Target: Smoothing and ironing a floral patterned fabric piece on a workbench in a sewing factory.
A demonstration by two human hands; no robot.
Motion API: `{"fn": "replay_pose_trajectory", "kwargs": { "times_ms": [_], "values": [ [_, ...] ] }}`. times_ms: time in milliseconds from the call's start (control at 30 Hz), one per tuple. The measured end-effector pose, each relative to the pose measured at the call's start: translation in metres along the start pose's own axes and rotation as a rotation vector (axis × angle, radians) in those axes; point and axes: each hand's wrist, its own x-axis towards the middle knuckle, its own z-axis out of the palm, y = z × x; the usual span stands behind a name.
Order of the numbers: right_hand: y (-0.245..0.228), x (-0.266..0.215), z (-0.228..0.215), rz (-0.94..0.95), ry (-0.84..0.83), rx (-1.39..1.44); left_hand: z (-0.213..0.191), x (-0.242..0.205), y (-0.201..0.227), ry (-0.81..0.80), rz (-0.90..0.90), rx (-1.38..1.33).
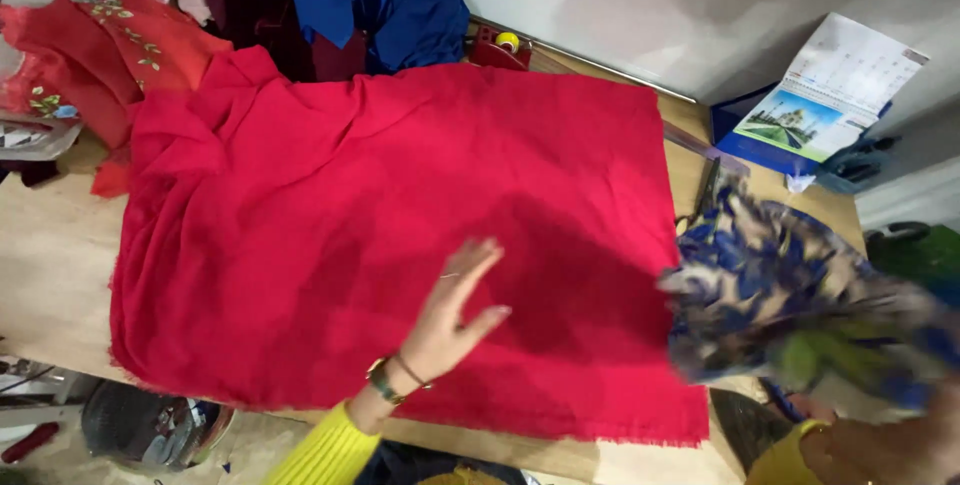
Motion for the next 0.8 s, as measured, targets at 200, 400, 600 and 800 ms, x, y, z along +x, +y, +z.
{"fn": "replay_pose_trajectory", "kwargs": {
  "times_ms": [200, 400, 600, 800],
  "values": [
    [-0.079, -0.024, 0.068, -0.281, -0.773, 0.662, 0.015, 0.047, 0.068, -0.333, 0.179, -0.303],
    [-0.133, -0.022, 0.089, -0.159, -1.078, 0.496, 0.038, 0.061, 0.064, -0.710, 0.089, -0.677],
    [-0.123, -0.009, 0.070, -0.147, -0.761, 0.320, 0.025, 0.047, 0.039, -0.741, -0.019, -0.630],
    [-0.108, 0.006, 0.037, -0.235, -0.492, 0.067, 0.009, 0.036, -0.016, -1.201, -0.336, -0.813]
  ]
}}
